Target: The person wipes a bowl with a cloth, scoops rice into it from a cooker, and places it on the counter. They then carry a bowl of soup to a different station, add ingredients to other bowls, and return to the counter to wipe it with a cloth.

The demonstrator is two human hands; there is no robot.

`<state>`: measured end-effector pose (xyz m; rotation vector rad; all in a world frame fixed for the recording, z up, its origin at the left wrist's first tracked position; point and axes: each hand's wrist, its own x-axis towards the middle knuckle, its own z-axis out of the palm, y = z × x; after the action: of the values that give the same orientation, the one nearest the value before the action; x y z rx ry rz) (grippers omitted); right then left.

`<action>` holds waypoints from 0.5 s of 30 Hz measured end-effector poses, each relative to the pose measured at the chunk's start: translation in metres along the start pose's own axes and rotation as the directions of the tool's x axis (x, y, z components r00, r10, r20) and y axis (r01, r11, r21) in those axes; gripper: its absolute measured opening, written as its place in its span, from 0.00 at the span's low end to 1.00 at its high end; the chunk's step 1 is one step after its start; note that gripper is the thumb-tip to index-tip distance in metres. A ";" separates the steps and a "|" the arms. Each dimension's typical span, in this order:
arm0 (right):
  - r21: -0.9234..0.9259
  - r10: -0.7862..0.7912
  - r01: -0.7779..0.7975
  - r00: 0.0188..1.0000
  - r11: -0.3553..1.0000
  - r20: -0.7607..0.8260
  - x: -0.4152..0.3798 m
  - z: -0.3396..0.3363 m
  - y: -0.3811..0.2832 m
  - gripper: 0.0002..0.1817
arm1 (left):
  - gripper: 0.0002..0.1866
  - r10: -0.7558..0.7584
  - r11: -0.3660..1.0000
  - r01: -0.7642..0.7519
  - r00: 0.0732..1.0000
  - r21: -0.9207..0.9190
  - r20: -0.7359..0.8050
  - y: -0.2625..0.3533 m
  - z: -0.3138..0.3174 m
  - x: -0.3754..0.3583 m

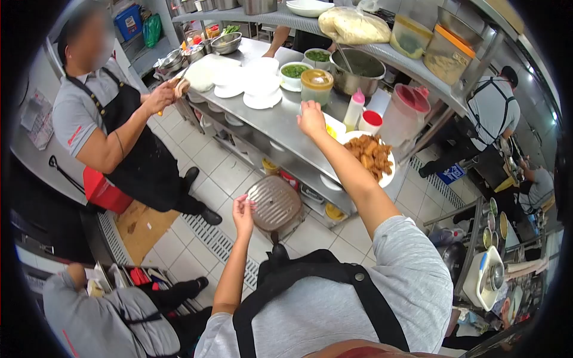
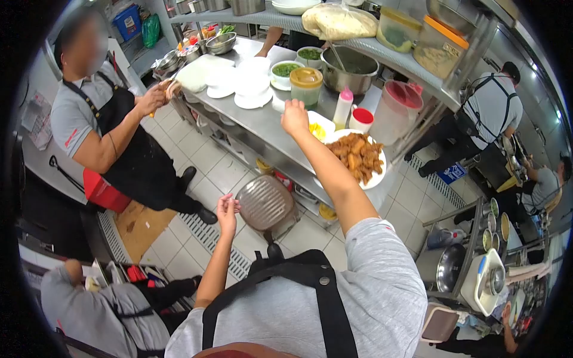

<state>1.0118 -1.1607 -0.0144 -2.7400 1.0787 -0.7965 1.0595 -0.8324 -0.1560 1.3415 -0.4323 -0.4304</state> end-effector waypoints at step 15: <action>-0.342 -0.038 0.028 0.999 0.939 -0.023 0.125 0.072 0.124 0.26 | 0.14 -0.247 0.966 0.255 0.957 -0.035 0.154 -0.089 0.194 0.261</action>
<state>1.0491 -1.3428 -0.0543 -3.0452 1.2904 -0.7139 1.1728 -1.1479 -0.1961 1.3201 -0.3707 -0.7527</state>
